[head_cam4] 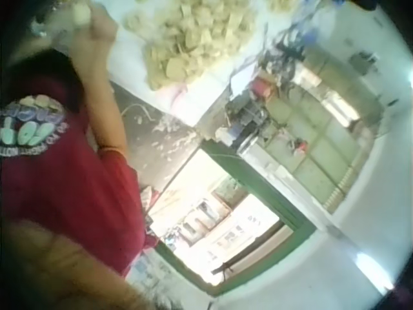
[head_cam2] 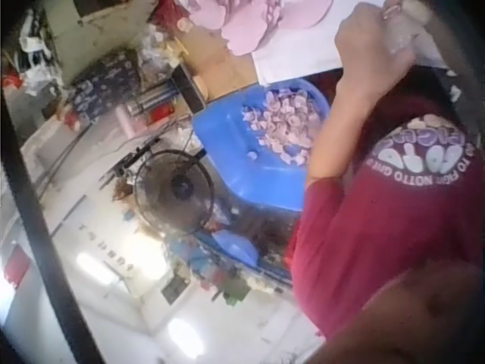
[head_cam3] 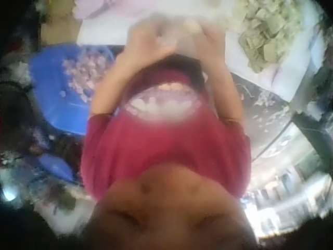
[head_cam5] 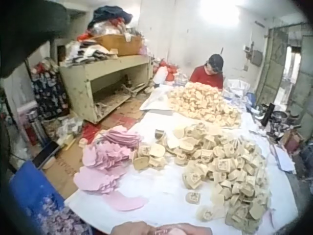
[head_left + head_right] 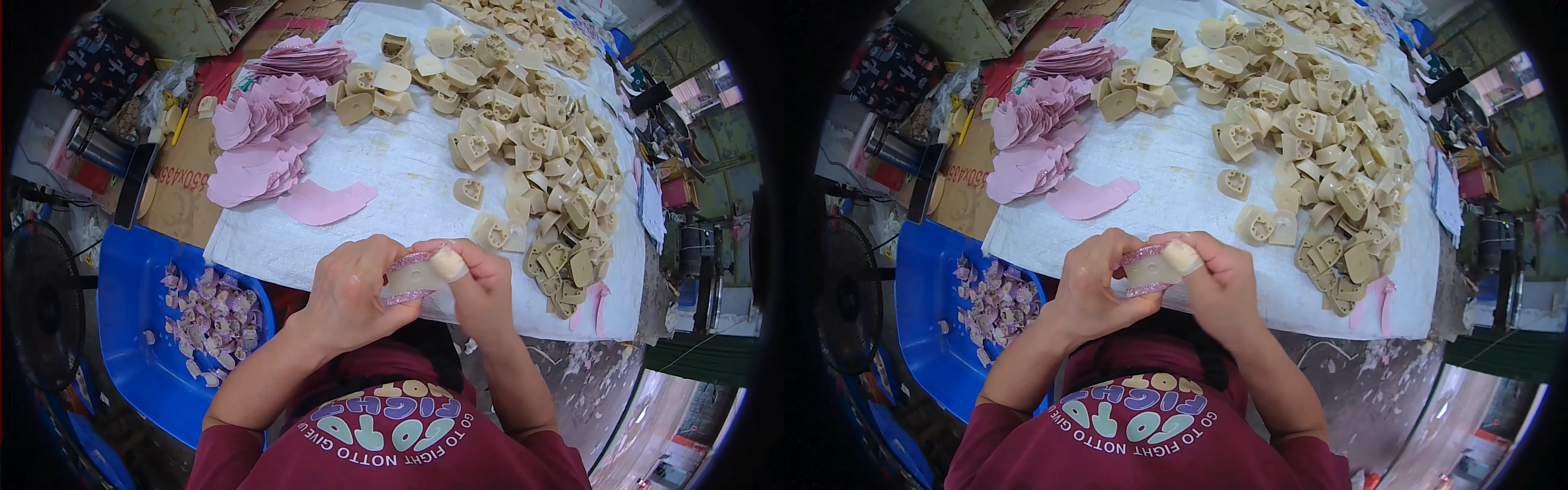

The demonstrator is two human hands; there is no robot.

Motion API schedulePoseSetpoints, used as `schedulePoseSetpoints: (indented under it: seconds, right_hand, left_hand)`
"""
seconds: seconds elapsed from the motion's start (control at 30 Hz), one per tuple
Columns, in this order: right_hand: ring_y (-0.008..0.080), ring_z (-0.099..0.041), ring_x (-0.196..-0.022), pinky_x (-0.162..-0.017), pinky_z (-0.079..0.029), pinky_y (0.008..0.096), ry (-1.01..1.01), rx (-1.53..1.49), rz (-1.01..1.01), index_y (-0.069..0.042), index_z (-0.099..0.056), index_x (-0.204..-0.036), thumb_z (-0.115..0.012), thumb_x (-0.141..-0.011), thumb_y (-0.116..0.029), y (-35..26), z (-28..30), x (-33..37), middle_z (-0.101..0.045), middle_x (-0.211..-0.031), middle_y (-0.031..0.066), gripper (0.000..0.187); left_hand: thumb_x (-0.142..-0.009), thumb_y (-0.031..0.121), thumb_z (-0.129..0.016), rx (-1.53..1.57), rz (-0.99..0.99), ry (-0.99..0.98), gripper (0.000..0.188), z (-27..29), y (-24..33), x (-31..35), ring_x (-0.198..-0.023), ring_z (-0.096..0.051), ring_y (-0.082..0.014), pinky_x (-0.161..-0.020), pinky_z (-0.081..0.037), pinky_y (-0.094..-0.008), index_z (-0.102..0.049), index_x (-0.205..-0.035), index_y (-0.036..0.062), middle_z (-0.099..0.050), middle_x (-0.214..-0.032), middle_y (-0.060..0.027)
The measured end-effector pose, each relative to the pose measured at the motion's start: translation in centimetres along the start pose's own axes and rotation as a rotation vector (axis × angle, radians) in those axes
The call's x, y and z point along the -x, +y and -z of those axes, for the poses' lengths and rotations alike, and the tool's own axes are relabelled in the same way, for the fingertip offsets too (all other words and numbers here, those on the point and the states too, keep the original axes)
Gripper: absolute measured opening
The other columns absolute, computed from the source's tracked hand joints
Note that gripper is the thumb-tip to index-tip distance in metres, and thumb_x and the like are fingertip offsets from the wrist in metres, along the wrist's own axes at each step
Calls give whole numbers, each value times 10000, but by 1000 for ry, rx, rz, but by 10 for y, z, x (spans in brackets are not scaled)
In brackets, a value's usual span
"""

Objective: The person assembles small craft components by hand, pressing pink foam pieces into beige plastic molds. They repeatedly pick up a mold and a foam piece, fit them together, and place the finished unit into a blue bin.

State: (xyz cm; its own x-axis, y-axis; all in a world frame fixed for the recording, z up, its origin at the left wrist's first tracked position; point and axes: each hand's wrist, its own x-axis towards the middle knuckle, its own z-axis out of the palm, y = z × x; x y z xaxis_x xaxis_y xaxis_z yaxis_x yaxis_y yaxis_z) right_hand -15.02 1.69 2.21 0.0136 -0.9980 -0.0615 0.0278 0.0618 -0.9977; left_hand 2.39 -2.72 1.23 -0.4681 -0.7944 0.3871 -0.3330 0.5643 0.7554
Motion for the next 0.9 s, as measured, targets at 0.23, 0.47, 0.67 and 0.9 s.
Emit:
schedulePoseSetpoints:
  seconds: [0.23,0.47,0.67,0.9]
  right_hand:
    - [96,-598,-898,-808,-471,238,142,-50,-2,20,-629,-1175,-513,-989,-207,17,-10,-5,-672,-987,51,315]
    - [89,-578,-903,-806,-467,231,155,-226,-39,22,-607,-1202,-477,-989,-141,25,-12,-6,-655,-991,40,298]
    - [108,-568,-1005,-887,-452,243,70,-157,-40,18,-544,-1271,-482,-976,-84,9,-22,-6,-621,-1110,76,318]
    - [140,-560,-1075,-940,-443,279,1,-65,-50,-4,-488,-1350,-521,-949,-65,22,-18,-13,-581,-1223,100,407]
  left_hand:
    - [-619,128,-817,-138,18,169,389,-22,2,-1,-574,-614,-194,-521,-484,-301,-560,-886,8,-608,-706,-101]
    - [-637,154,-807,-70,158,201,391,-30,-4,0,-581,-638,-176,-533,-503,-285,-532,-876,9,-622,-690,-111]
    - [-639,205,-781,-50,248,179,380,-25,-7,0,-570,-596,-322,-516,-472,-408,-531,-864,28,-572,-643,-118]
    - [-693,88,-733,-209,59,198,394,-23,-6,-1,-819,-619,-273,-694,-496,-371,-564,-1037,-6,-607,-892,-154]
